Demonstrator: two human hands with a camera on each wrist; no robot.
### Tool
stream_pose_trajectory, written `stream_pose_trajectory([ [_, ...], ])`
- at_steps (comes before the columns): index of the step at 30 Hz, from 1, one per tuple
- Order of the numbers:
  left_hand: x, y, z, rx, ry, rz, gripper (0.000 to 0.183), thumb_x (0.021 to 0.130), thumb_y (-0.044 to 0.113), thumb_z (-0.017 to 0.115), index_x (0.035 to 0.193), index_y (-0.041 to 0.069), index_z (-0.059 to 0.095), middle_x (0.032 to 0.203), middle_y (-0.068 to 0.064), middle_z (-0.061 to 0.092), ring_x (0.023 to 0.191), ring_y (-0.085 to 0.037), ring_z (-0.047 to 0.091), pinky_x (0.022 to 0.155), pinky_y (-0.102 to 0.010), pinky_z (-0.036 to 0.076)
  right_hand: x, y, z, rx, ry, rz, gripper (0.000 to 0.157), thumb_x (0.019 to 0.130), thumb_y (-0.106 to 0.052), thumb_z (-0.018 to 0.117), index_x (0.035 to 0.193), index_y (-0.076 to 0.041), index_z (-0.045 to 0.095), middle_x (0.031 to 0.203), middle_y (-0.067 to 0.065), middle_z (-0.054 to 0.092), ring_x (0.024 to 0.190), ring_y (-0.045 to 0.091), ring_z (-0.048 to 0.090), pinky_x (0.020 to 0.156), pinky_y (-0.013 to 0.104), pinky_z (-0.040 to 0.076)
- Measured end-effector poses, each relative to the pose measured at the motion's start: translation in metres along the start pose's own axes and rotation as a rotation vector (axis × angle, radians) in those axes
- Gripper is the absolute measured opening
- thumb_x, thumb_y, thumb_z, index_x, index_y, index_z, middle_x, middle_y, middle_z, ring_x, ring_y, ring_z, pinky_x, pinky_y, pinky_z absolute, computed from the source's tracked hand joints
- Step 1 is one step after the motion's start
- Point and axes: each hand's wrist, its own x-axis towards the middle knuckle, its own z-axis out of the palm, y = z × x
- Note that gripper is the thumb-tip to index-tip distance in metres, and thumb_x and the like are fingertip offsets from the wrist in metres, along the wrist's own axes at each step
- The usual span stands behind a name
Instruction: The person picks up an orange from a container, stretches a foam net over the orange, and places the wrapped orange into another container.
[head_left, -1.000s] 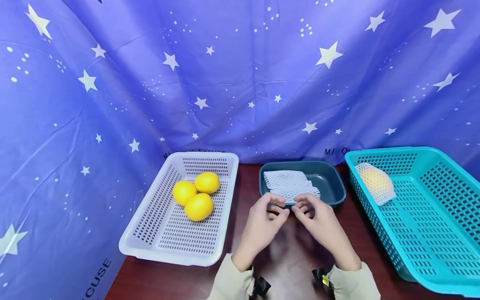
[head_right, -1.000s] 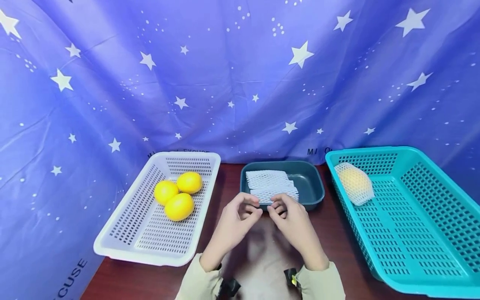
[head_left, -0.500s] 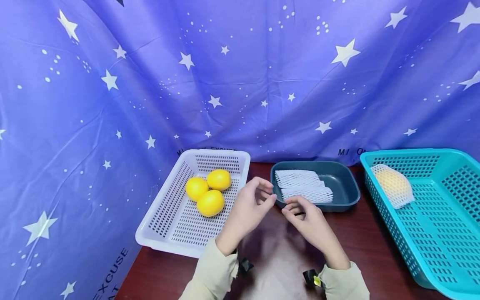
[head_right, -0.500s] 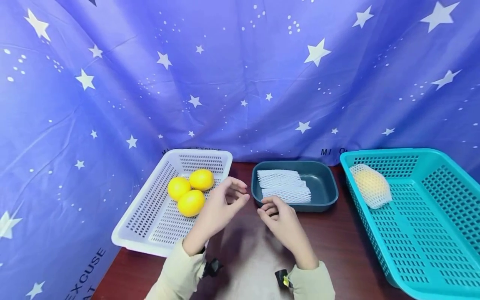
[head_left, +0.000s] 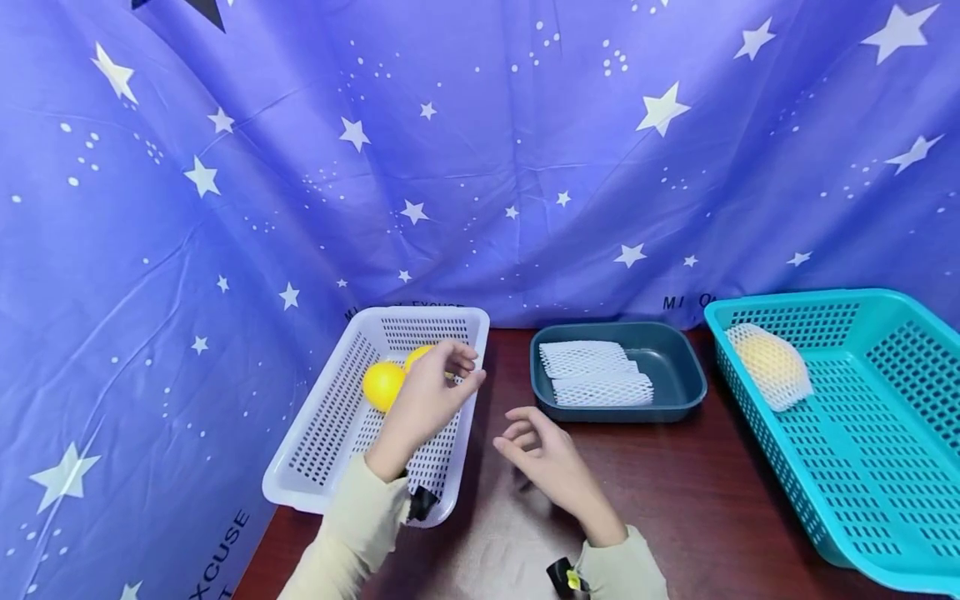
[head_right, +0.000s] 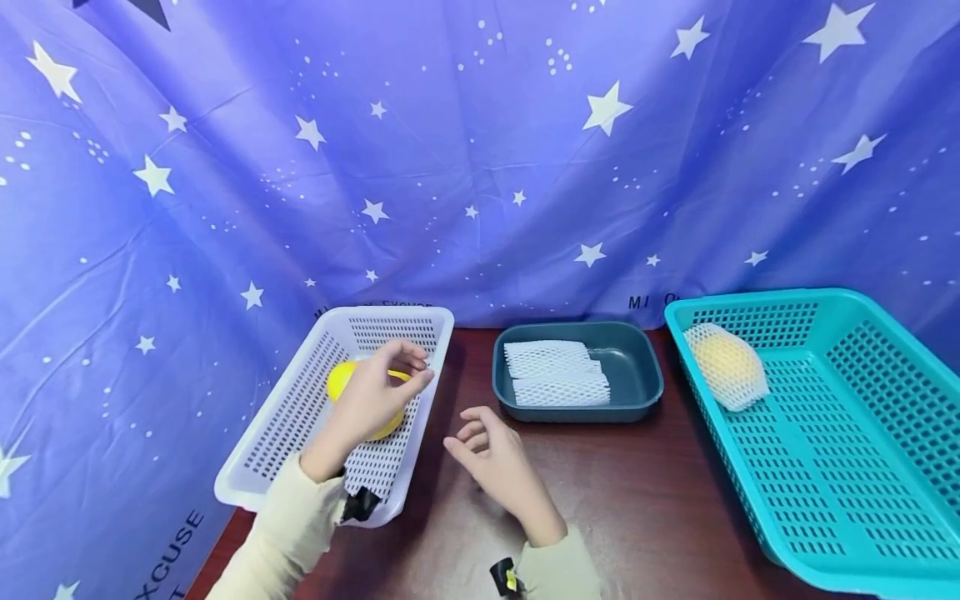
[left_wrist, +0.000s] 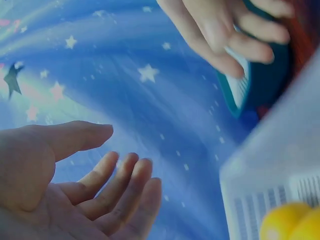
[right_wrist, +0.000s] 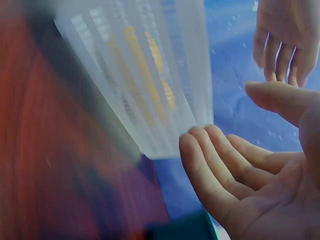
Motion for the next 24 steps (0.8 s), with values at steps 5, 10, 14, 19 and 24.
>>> stream_pose_trajectory([
  [5,0.005,-0.019,-0.016,0.021,0.035,-0.065,0.017,0.089,0.007,0.07,0.104,0.001,0.064,0.094,-0.011,0.069,0.089,-0.023,0.065,0.079,-0.036,0.057,0.0,0.003,0.015,0.044,-0.07,0.017,0.039,0.09,-0.022,0.074,0.121,-0.004,0.06,0.098,0.007,0.066,0.084,0.013,0.066,0.07,0.023,0.054],
  [10,0.01,-0.041,-0.026,0.125,0.018,-0.162,0.017,0.09,0.011,0.069,0.103,0.0,0.064,0.095,-0.012,0.069,0.092,-0.027,0.066,0.087,-0.042,0.055,-0.001,0.001,0.023,0.086,-0.128,0.017,0.043,0.091,-0.026,0.072,0.125,-0.002,0.058,0.1,0.008,0.066,0.086,0.015,0.066,0.072,0.023,0.053],
  [14,0.012,-0.058,-0.028,0.21,-0.058,-0.236,0.021,0.09,0.012,0.071,0.103,-0.002,0.064,0.098,-0.015,0.069,0.094,-0.029,0.066,0.09,-0.043,0.054,-0.002,-0.001,0.028,0.098,-0.166,0.027,0.048,0.091,-0.028,0.072,0.128,-0.002,0.054,0.102,0.008,0.066,0.087,0.014,0.066,0.073,0.023,0.053],
  [19,0.013,-0.078,-0.029,0.295,-0.179,-0.367,0.032,0.089,0.016,0.073,0.112,-0.005,0.064,0.108,-0.018,0.068,0.098,-0.031,0.063,0.092,-0.045,0.053,-0.002,-0.001,0.031,0.091,-0.218,0.012,0.053,0.091,-0.029,0.072,0.13,-0.001,0.05,0.105,0.011,0.065,0.088,0.014,0.065,0.077,0.024,0.054],
  [24,0.014,-0.089,-0.024,0.4,-0.29,-0.434,0.047,0.085,0.019,0.078,0.121,-0.007,0.062,0.117,-0.02,0.065,0.098,-0.029,0.06,0.093,-0.046,0.051,-0.002,-0.002,0.032,0.115,-0.235,0.004,0.058,0.089,-0.025,0.074,0.133,0.0,0.045,0.105,0.011,0.064,0.088,0.016,0.064,0.077,0.025,0.054],
])
